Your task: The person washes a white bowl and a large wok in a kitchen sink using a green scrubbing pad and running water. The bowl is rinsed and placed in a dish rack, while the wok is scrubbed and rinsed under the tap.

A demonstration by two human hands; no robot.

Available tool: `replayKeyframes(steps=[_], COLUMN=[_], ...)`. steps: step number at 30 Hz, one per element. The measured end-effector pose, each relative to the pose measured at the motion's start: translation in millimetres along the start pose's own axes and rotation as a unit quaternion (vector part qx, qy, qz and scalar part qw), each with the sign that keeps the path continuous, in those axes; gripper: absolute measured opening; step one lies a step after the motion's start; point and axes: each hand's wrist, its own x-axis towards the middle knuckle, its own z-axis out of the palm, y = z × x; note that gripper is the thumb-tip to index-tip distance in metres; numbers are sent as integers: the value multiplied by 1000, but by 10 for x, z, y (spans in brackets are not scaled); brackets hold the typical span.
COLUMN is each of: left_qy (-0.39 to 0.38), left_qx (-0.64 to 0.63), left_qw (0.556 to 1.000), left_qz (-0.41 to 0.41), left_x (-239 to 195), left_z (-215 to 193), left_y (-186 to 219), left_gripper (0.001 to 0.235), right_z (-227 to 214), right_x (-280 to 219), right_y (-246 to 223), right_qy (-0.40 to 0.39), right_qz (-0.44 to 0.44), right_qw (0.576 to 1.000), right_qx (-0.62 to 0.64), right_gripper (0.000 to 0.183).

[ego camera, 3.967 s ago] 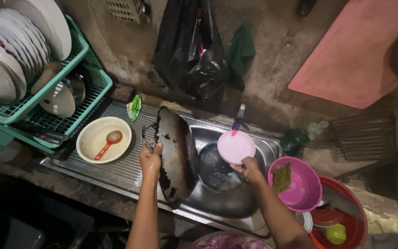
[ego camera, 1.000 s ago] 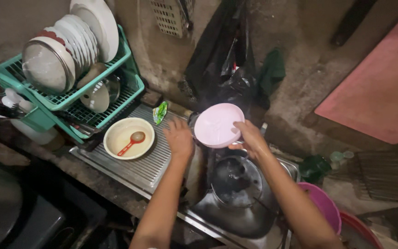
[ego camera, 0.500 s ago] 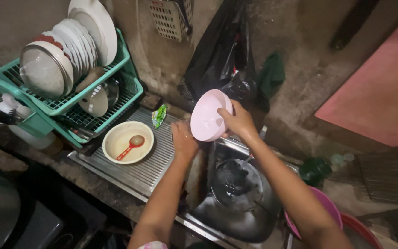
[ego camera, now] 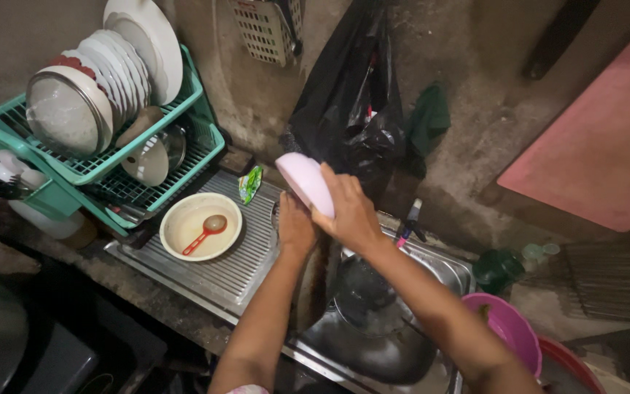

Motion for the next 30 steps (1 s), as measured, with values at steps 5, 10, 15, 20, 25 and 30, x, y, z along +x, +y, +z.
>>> replayKeyframes(steps=[5, 10, 15, 20, 25, 30], left_qy=[-35, -16, 12, 24, 34, 38], left_qx=[28, 17, -19, -21, 1, -6], left_qw=[999, 1000, 999, 999, 999, 999], left_qz=[5, -8, -22, -21, -25, -34], left_x=[-24, -52, -47, -104, -124, -131], left_z=[42, 75, 92, 95, 54, 44], left_y=[-14, -3, -10, -28, -29, -29], left_gripper=[60, 58, 59, 57, 56, 57], right_z=[29, 233, 566, 987, 994, 828], right_x=[-207, -553, -1514, -2599, -3043, -3035], right_y=[133, 721, 1486, 2045, 2275, 2323], right_qy=[85, 152, 83, 114, 168, 190], right_qz=[14, 466, 615, 663, 714, 683], right_qw=[995, 813, 535, 460, 438, 456], right_qx=[-42, 314, 574, 580, 520, 537], right_gripper=[72, 56, 50, 49, 39, 36])
